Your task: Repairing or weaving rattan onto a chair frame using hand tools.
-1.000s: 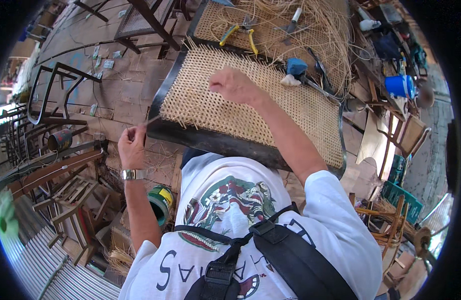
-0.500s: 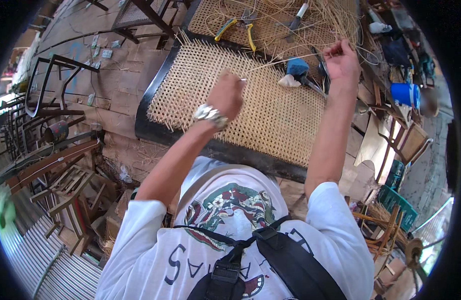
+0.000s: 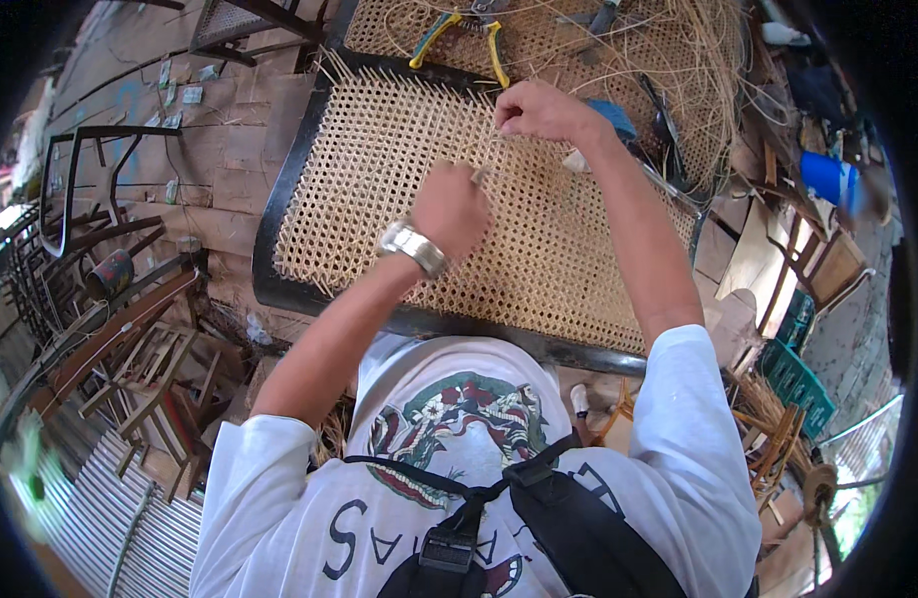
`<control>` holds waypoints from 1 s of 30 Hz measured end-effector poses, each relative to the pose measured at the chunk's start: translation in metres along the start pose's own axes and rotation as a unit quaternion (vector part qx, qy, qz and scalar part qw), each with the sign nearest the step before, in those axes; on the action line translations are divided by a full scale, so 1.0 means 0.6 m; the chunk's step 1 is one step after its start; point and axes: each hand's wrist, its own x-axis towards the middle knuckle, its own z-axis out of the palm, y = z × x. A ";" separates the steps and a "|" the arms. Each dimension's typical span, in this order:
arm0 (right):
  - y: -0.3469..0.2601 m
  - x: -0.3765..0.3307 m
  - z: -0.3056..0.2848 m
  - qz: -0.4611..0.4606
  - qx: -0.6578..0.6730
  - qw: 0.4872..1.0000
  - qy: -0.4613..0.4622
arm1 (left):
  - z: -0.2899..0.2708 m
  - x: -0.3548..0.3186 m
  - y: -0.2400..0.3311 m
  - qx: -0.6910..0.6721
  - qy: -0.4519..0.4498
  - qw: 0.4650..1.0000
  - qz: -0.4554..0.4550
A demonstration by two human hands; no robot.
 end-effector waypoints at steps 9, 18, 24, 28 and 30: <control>0.006 0.005 -0.014 0.015 -0.061 0.998 0.020 | -0.035 0.081 -0.052 -0.230 -0.210 0.929 -0.199; 0.006 0.010 -0.023 0.014 -0.094 0.995 0.042 | -0.044 0.124 -0.032 -0.273 -0.274 0.886 -0.254; 0.001 0.025 -0.031 0.005 -0.135 0.990 0.027 | 0.017 0.141 -0.032 -0.322 -0.206 0.874 -0.301; 0.003 0.045 -0.020 -0.006 -0.136 0.991 -0.009 | 0.026 0.138 -0.046 -0.196 -0.222 0.949 -0.105; 0.007 0.052 -0.014 -0.030 -0.127 0.991 -0.014 | 0.009 0.141 -0.048 -0.212 -0.241 0.933 -0.164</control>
